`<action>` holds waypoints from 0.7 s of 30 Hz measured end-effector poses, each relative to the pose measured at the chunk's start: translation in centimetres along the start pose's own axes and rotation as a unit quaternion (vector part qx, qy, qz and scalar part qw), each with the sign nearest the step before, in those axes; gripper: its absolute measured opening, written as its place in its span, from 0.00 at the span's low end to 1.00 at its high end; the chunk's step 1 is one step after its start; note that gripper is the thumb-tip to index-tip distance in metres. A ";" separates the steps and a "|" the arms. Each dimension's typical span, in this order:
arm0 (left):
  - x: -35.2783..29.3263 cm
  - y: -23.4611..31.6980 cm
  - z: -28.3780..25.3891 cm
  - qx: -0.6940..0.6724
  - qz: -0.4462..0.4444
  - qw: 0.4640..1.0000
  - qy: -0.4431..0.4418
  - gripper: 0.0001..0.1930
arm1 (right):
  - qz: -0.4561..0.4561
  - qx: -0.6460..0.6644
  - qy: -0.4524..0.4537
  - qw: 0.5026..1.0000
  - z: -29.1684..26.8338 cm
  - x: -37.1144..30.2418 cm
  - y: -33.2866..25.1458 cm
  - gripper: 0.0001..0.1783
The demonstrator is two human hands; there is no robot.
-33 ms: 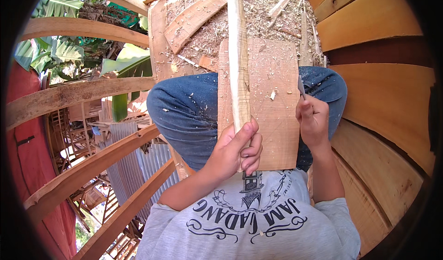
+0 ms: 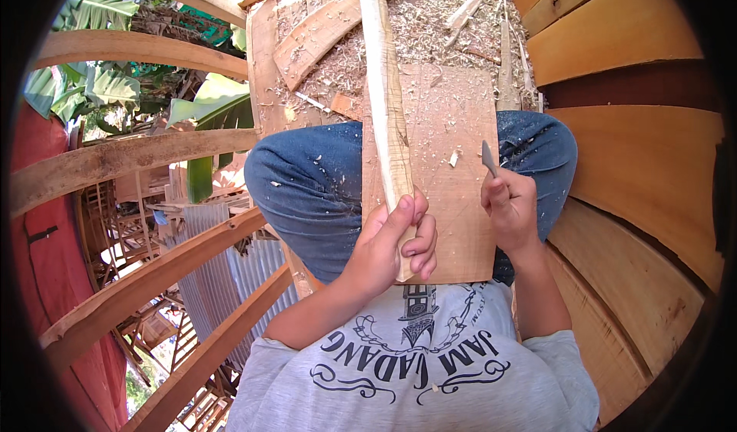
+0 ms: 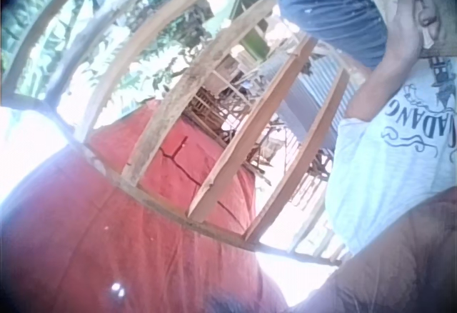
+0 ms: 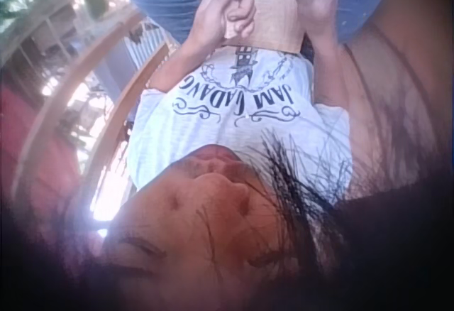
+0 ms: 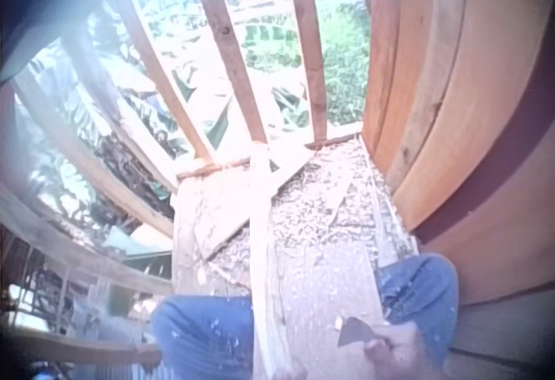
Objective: The person sits cross-legged on a wooden platform and uses a curved knife to shave and shape a long, thin piece of light-colored wood. They hold the wood against their legs and repeatedly scrape the blade along its length to remove thin strips of material.
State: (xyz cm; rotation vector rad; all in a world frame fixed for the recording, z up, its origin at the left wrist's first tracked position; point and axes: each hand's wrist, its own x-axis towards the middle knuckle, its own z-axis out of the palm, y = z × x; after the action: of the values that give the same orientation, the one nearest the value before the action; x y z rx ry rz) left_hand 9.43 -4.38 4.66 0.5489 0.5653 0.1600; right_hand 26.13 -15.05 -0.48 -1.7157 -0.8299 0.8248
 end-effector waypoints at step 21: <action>0.4 -3.2 -0.5 0.112 0.184 0.973 0.083 0.24 | 0.136 0.381 -0.113 0.907 1.5 -2.5 -3.1 0.13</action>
State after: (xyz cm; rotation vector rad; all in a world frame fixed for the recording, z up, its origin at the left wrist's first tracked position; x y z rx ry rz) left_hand 9.51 -6.77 2.40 0.8644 0.6449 0.5020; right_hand 23.08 -15.66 2.51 -1.0472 -0.3240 1.3452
